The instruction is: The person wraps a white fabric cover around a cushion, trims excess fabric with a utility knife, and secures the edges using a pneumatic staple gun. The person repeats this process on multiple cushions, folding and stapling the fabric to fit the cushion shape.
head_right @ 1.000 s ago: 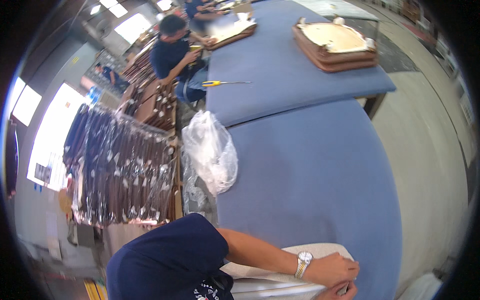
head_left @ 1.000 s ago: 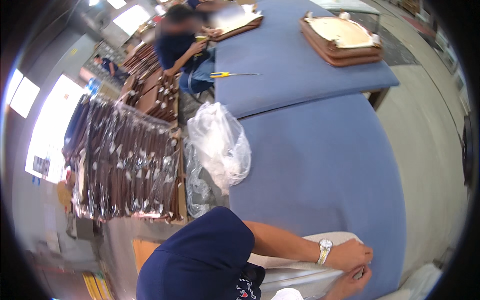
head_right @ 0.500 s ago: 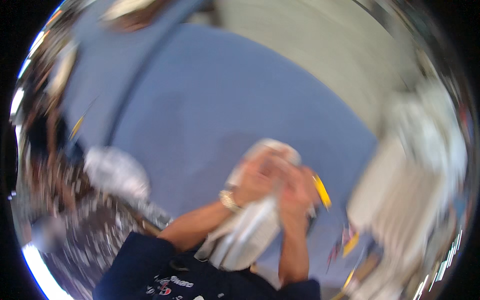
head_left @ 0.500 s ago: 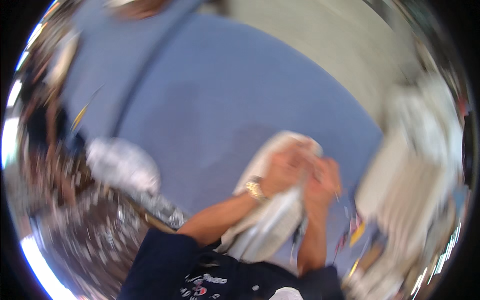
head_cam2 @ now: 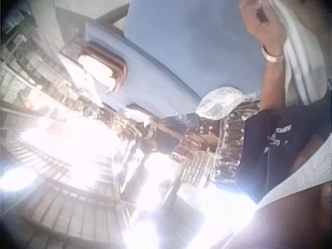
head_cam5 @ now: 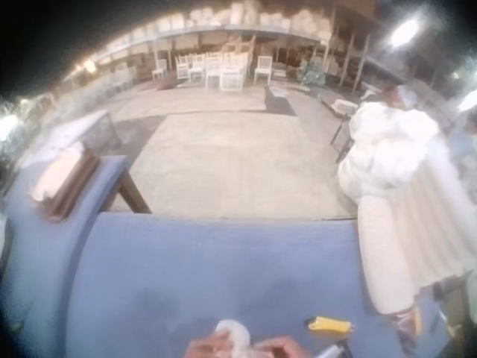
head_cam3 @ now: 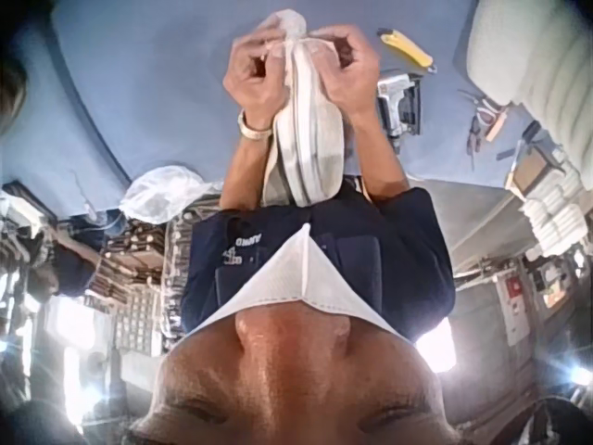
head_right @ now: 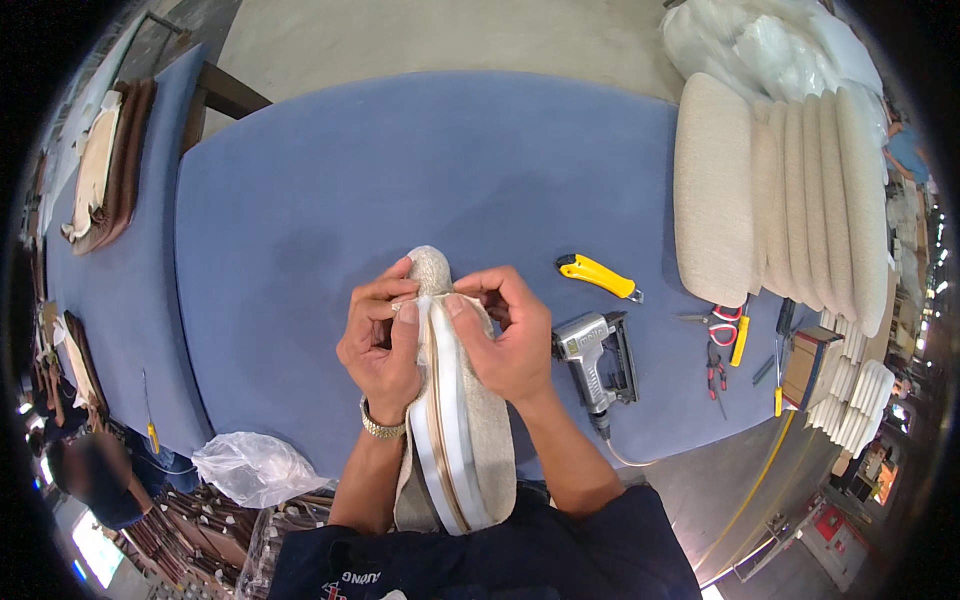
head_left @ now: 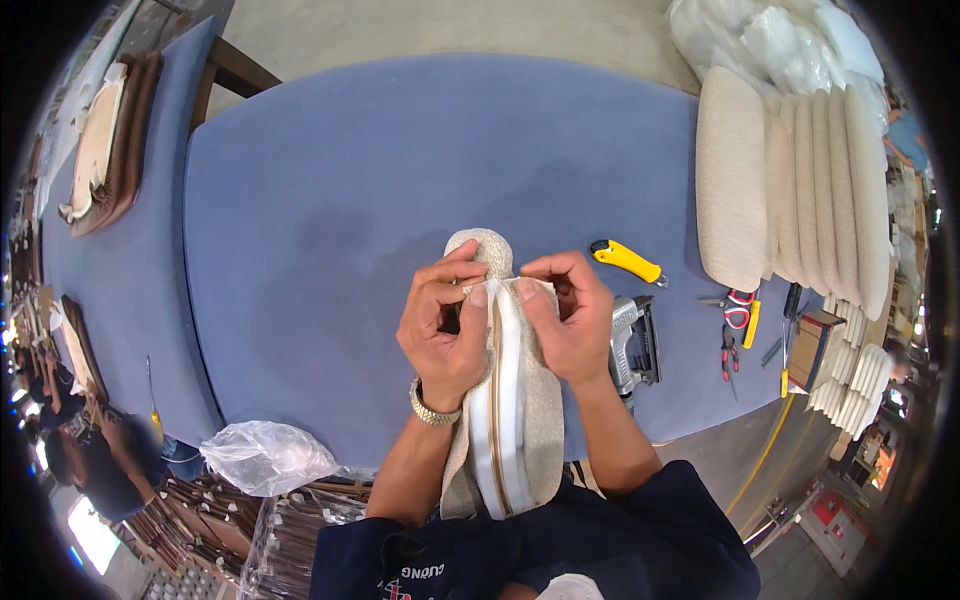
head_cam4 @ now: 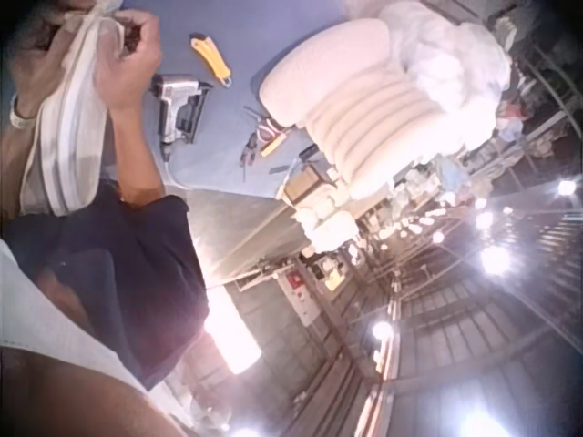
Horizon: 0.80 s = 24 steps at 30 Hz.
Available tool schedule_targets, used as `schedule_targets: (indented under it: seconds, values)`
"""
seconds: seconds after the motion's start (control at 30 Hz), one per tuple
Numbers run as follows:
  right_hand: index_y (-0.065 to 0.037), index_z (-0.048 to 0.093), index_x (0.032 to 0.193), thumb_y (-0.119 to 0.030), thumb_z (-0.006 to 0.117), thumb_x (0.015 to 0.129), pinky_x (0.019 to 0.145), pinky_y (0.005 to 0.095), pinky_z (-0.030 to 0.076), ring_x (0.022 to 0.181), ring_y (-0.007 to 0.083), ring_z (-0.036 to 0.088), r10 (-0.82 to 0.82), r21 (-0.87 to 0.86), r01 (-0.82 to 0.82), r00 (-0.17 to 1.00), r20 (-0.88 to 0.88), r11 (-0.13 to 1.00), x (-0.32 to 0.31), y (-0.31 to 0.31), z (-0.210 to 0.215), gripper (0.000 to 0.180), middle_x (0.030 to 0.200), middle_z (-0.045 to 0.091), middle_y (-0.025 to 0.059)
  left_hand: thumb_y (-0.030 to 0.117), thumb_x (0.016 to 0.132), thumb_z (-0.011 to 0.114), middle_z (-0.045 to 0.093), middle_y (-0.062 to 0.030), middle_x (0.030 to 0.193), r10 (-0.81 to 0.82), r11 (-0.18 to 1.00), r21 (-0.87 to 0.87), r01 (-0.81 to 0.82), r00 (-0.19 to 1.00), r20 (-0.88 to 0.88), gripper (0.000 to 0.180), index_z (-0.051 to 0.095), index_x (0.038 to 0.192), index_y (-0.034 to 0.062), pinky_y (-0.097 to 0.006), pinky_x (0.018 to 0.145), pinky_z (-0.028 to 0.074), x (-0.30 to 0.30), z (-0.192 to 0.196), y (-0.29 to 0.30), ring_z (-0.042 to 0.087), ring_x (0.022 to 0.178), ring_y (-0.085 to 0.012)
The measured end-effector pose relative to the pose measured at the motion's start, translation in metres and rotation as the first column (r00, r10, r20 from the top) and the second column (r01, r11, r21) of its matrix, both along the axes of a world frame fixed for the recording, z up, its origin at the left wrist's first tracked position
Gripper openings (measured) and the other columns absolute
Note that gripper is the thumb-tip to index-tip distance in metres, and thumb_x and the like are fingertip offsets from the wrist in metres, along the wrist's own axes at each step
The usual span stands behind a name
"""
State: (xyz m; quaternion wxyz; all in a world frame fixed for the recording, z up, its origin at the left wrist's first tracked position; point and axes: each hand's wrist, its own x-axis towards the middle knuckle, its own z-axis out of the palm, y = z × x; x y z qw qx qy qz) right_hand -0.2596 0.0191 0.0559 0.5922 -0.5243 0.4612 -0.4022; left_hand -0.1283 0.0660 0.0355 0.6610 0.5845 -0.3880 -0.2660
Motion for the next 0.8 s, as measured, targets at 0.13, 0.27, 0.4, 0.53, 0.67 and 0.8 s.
schedule_targets:
  seconds: [0.13,0.27,0.4,0.53,0.67,0.8]
  values:
    - [0.000,0.063,0.124,-0.028,0.055,0.107,0.093,0.0318,0.048,0.103,0.0147,0.061,0.104,0.174,-0.151,0.962,0.253,0.973,-0.005,-0.021,-0.018,0.034,0.116,0.066,0.0084,-0.003,0.093,0.066,0.072,-0.0154,0.106,0.032,0.999,0.011,-0.032,0.999,0.029,0.012,0.060,0.084,0.0005,-0.045,0.099,0.055,0.004,0.003,0.005,0.069,0.117,-0.0326]
    - [0.001,0.057,0.137,-0.038,0.047,0.108,0.115,0.0412,0.036,0.136,0.0240,0.048,0.237,0.150,-0.290,0.925,0.296,0.945,0.017,-0.045,-0.048,0.050,0.145,0.057,0.0139,-0.003,0.093,0.066,0.072,-0.0157,0.105,0.039,0.999,0.022,-0.040,0.999,0.010,0.010,0.061,0.085,-0.0004,-0.046,0.102,0.054,0.006,0.006,0.005,0.069,0.114,-0.0308]
    - [0.001,0.058,0.135,-0.039,0.048,0.106,0.120,0.0408,0.030,0.140,0.0277,0.045,0.402,0.128,-0.478,0.833,0.381,0.869,0.042,-0.046,-0.063,0.050,0.141,0.057,0.0143,-0.003,0.093,0.065,0.071,-0.0180,0.105,0.055,0.998,0.040,-0.051,0.993,-0.106,0.008,0.062,0.086,-0.0020,-0.047,0.105,0.052,0.016,0.009,0.014,0.069,0.111,-0.0281]
    - [0.000,0.061,0.124,-0.036,0.050,0.103,0.121,0.0443,0.028,0.128,0.0257,0.053,0.318,0.178,-0.434,0.833,0.452,0.883,0.056,-0.030,-0.060,0.043,0.125,0.062,0.0149,-0.003,0.093,0.063,0.069,-0.0193,0.105,0.024,0.999,0.032,-0.015,0.961,-0.275,0.008,0.062,0.085,-0.0029,-0.046,0.107,0.050,0.028,0.004,0.022,0.068,0.108,-0.0252]
    - [-0.002,0.061,0.118,-0.030,0.054,0.098,0.119,0.0485,0.030,0.125,0.0283,0.053,0.303,0.000,-0.312,0.922,0.239,0.950,0.065,-0.018,-0.053,0.034,0.122,0.062,0.0163,0.000,0.093,0.063,0.069,-0.0179,0.104,0.022,1.000,0.013,-0.019,0.925,-0.378,0.008,0.062,0.086,-0.0026,-0.045,0.108,0.048,0.035,-0.001,0.030,0.067,0.105,-0.0237]
    - [-0.004,0.061,0.119,-0.026,0.064,0.093,0.117,0.0524,0.033,0.138,0.0392,0.045,0.232,-0.004,-0.235,0.957,0.176,0.972,0.077,-0.011,-0.044,0.035,0.134,0.058,0.0191,0.003,0.092,0.063,0.068,-0.0173,0.104,0.044,0.999,0.024,-0.037,0.890,-0.454,0.008,0.063,0.086,-0.0020,-0.044,0.110,0.046,0.044,-0.001,0.033,0.066,0.108,-0.0242]
